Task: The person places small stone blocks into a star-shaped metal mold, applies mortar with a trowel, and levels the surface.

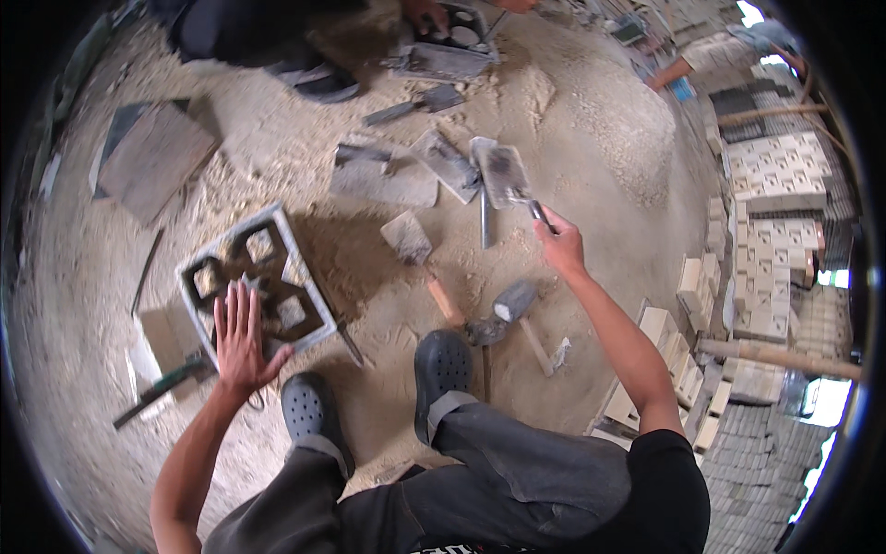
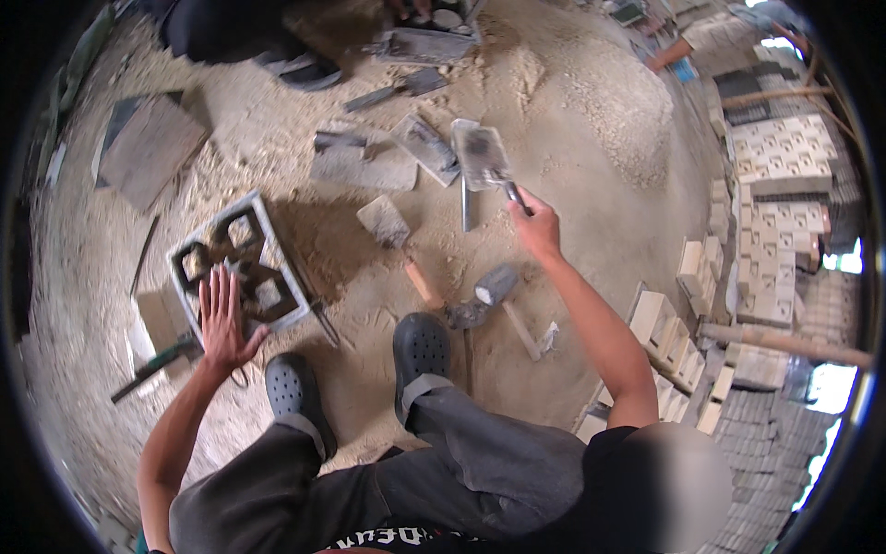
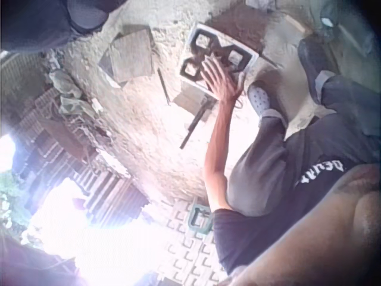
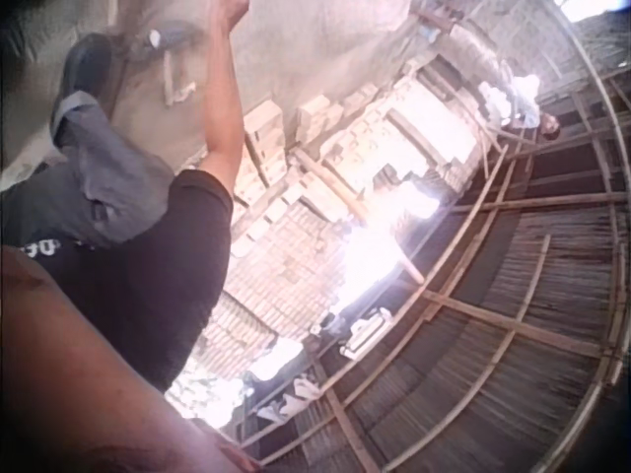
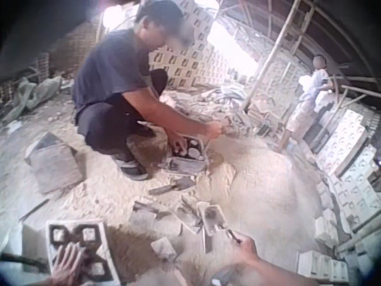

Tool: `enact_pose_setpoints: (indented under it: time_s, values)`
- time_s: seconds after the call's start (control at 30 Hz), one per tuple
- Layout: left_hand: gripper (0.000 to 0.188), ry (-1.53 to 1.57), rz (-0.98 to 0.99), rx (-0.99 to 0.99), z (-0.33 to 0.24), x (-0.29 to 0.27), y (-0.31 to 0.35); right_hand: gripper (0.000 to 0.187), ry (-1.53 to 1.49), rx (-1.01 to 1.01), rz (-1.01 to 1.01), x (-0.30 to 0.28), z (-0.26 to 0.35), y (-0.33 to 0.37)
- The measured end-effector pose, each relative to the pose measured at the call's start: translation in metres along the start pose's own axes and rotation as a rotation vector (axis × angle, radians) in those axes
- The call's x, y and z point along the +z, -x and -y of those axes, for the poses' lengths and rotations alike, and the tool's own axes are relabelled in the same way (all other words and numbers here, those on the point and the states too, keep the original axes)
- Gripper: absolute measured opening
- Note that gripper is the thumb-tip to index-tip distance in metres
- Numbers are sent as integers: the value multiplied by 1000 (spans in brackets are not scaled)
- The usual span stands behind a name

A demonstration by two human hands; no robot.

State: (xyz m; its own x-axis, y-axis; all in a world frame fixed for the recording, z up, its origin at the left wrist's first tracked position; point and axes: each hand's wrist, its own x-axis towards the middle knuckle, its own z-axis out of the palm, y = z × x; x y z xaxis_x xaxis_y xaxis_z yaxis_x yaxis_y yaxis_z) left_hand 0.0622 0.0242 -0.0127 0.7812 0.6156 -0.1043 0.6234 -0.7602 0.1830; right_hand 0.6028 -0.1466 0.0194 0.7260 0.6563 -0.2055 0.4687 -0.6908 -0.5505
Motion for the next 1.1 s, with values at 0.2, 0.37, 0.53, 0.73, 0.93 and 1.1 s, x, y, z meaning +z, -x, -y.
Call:
enact_pose_setpoints:
  time_s: [0.2, 0.37, 0.53, 0.73, 0.93, 1.1]
  values:
    - [108, -115, 200, 386, 10, 15, -10, 42, 220, 377, -116, -37, -126, -100]
    - [97, -139, 227, 487, 15, 6, -17, 40, 126, 304, -52, -14, -129, -155]
    - [90, -164, 237, 466, 13, 9, -17, 37, 185, 243, -61, -7, -94, -225]
    - [84, -149, 218, 467, 12, 11, -19, 42, 223, 250, -202, 12, -101, -345]
    - [89, -65, 258, 462, 11, 13, -26, 41, 187, 397, -144, 10, -89, -448]
    - [89, -101, 284, 455, 8, 3, -29, 41, 200, 425, -228, 27, -75, -464]
